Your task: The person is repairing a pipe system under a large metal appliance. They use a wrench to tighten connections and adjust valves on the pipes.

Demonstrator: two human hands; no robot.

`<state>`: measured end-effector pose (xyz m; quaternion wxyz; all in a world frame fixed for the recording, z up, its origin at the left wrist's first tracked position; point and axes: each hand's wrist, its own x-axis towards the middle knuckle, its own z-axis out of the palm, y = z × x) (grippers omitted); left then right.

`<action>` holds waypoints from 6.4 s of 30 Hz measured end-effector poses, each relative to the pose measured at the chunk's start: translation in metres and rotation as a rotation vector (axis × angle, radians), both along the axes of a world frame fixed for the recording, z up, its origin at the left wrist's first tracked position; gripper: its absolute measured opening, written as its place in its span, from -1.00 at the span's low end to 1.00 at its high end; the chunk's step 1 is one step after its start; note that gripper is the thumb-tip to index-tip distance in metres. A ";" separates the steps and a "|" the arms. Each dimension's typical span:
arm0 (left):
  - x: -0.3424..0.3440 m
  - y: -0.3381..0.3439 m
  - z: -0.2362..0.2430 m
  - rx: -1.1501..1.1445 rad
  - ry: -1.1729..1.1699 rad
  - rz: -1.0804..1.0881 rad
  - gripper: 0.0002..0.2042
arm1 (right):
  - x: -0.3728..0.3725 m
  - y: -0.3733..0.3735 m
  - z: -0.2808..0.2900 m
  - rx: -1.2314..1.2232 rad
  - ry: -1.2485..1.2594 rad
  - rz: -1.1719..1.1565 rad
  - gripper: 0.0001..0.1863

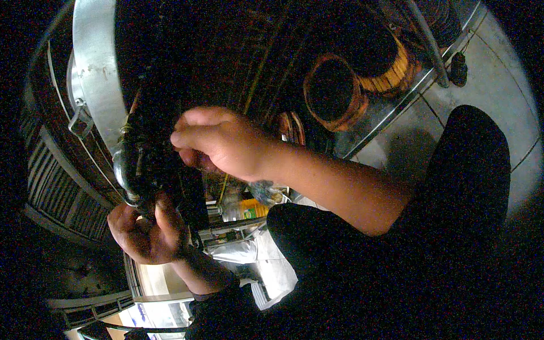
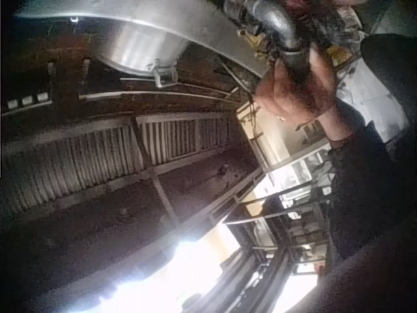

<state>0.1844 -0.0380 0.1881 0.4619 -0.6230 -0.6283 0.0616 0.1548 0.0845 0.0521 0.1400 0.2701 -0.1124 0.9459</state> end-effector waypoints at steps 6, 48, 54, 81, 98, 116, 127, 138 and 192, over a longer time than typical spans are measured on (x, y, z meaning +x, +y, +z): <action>0.005 0.000 0.001 -0.040 0.013 0.050 -0.66 | 0.019 -0.005 0.016 -0.255 -0.268 0.278 -0.77; -0.006 0.012 -0.005 0.165 -0.128 0.045 -0.64 | 0.000 -0.003 0.013 -0.029 -0.062 0.011 -0.79; -0.006 0.013 -0.007 0.145 -0.101 0.058 -0.67 | 0.008 -0.009 0.020 -0.297 -0.149 0.404 -0.75; -0.003 0.008 0.004 -0.036 -0.059 0.054 -0.61 | 0.002 -0.004 0.014 -0.115 -0.197 0.226 -0.77; 0.004 0.012 0.003 -0.049 0.005 0.109 -0.60 | 0.005 0.000 0.003 -0.008 -0.039 0.292 -0.59; 0.009 0.006 0.023 0.046 -0.159 0.080 -0.64 | 0.049 0.006 -0.005 0.315 0.093 -0.238 -0.09; -0.092 -0.029 0.130 0.158 -0.409 0.295 -0.80 | 0.058 0.011 0.021 0.514 -0.155 -0.497 -0.24; -0.154 0.023 0.114 -0.299 -0.466 0.451 -0.80 | 0.058 0.016 0.029 0.620 -0.337 -0.804 -0.02; -0.092 0.020 -0.127 0.654 -2.114 -1.130 -0.90 | 0.052 0.023 0.018 0.616 -0.009 -0.577 -0.22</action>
